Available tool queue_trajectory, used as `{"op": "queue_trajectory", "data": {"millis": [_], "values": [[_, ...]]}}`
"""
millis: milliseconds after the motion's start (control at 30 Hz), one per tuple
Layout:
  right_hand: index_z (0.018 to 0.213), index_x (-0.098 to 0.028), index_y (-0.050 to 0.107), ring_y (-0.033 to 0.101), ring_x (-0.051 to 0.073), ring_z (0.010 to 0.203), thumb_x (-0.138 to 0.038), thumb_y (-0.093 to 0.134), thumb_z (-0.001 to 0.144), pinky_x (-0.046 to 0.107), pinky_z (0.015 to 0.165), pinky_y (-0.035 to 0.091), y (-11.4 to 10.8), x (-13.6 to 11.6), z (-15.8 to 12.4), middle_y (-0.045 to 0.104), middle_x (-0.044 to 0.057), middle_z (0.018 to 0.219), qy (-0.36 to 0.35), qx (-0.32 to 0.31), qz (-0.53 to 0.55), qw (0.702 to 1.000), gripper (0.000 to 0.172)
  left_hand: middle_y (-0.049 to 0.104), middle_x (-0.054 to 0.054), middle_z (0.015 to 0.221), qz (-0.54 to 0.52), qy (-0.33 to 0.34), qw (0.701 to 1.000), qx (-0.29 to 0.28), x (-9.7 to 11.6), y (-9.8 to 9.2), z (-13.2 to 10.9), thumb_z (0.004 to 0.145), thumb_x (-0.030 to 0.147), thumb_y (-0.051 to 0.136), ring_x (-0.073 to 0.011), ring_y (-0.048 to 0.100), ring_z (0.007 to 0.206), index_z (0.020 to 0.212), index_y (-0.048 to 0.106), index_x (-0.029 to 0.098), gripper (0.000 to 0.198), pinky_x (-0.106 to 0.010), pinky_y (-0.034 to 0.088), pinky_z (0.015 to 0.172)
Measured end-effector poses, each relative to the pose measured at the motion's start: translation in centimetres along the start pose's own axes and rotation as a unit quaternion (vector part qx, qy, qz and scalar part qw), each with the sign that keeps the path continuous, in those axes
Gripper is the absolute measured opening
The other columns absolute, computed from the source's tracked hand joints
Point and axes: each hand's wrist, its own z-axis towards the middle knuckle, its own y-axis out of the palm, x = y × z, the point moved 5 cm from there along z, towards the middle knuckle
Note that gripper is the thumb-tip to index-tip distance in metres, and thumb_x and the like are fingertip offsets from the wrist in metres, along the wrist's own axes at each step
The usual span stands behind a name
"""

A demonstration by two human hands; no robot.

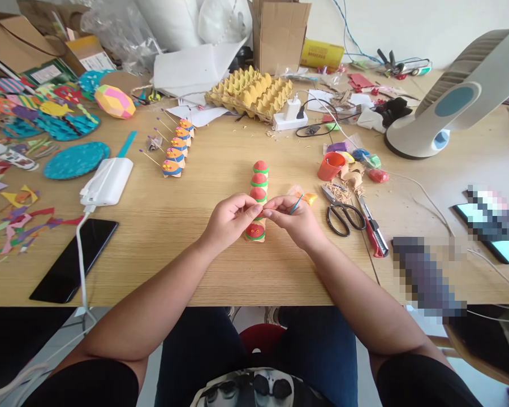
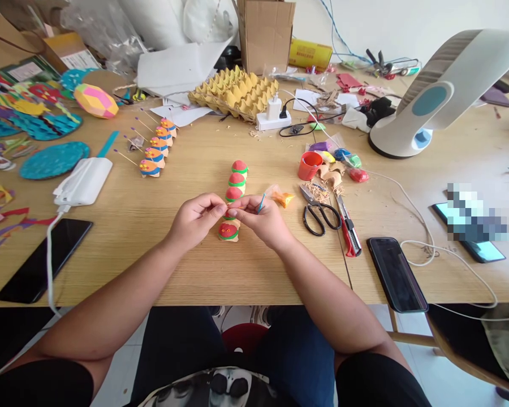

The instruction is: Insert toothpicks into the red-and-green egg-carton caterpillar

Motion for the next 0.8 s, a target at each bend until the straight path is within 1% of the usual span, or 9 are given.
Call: {"op": "queue_trajectory", "data": {"millis": [133,233,333,467,567,800], "values": [[0.083,-0.018,0.074,0.063,0.013,0.075,-0.043,0.09,0.071,0.03,0.074,0.054,0.2,-0.2,0.0,0.071,0.002,0.081,0.006,-0.009,-0.001,1.0,0.033,0.067,-0.001,0.077,-0.001,-0.002,1.0,-0.005,0.1,0.1,-0.1,0.094,0.05,0.066,-0.0134,0.058,0.073,0.083,0.07,0.018,0.034,-0.025,0.046,0.068],[0.082,-0.017,0.072,0.052,0.01,0.063,-0.044,0.088,0.074,0.027,0.064,0.048,0.3,-0.3,-0.1,0.062,-0.002,0.069,0.014,-0.016,0.009,1.0,0.033,0.069,-0.003,0.081,-0.025,-0.005,1.0,-0.013,0.2,0.1,-0.1,0.096,0.051,0.063,-0.0152,0.063,0.079,0.083,0.069,0.018,0.036,-0.026,0.05,0.074],[0.082,-0.017,0.07,0.041,0.007,0.055,-0.046,0.087,0.075,0.024,0.055,0.038,0.2,-0.1,-0.1,0.055,-0.005,0.064,0.024,-0.016,0.019,0.999,0.034,0.071,-0.004,0.086,-0.05,-0.016,0.998,-0.015,0.1,0.1,-0.1,0.097,0.053,0.061,-0.0172,0.067,0.086,0.086,0.069,0.018,0.038,-0.028,0.053,0.08],[0.084,-0.016,0.068,0.032,0.005,0.05,-0.048,0.087,0.075,0.024,0.048,0.022,-0.2,0.4,0.0,0.055,-0.005,0.063,0.047,-0.009,0.031,0.998,0.038,0.072,-0.006,0.088,-0.061,-0.025,0.998,-0.018,0.0,0.0,-0.2,0.097,0.054,0.06,-0.0189,0.068,0.09,0.087,0.071,0.017,0.04,-0.029,0.054,0.082],[0.083,-0.016,0.067,0.03,0.005,0.049,-0.048,0.088,0.073,0.024,0.047,0.018,-0.3,0.7,0.2,0.054,-0.006,0.062,0.062,-0.01,0.05,0.997,0.04,0.073,-0.005,0.089,-0.061,-0.032,0.997,-0.023,-0.1,0.0,-0.2,0.097,0.053,0.061,-0.0185,0.068,0.089,0.089,0.072,0.018,0.037,-0.029,0.054,0.082],[0.083,-0.016,0.066,0.03,0.004,0.048,-0.046,0.089,0.071,0.024,0.046,0.017,-0.1,0.9,0.1,0.055,-0.005,0.063,0.081,-0.019,0.068,0.994,0.04,0.074,-0.005,0.089,-0.063,-0.036,0.997,-0.026,-0.2,0.1,-0.1,0.094,0.047,0.066,-0.0181,0.068,0.088,0.087,0.072,0.018,0.031,-0.029,0.054,0.082]]}}
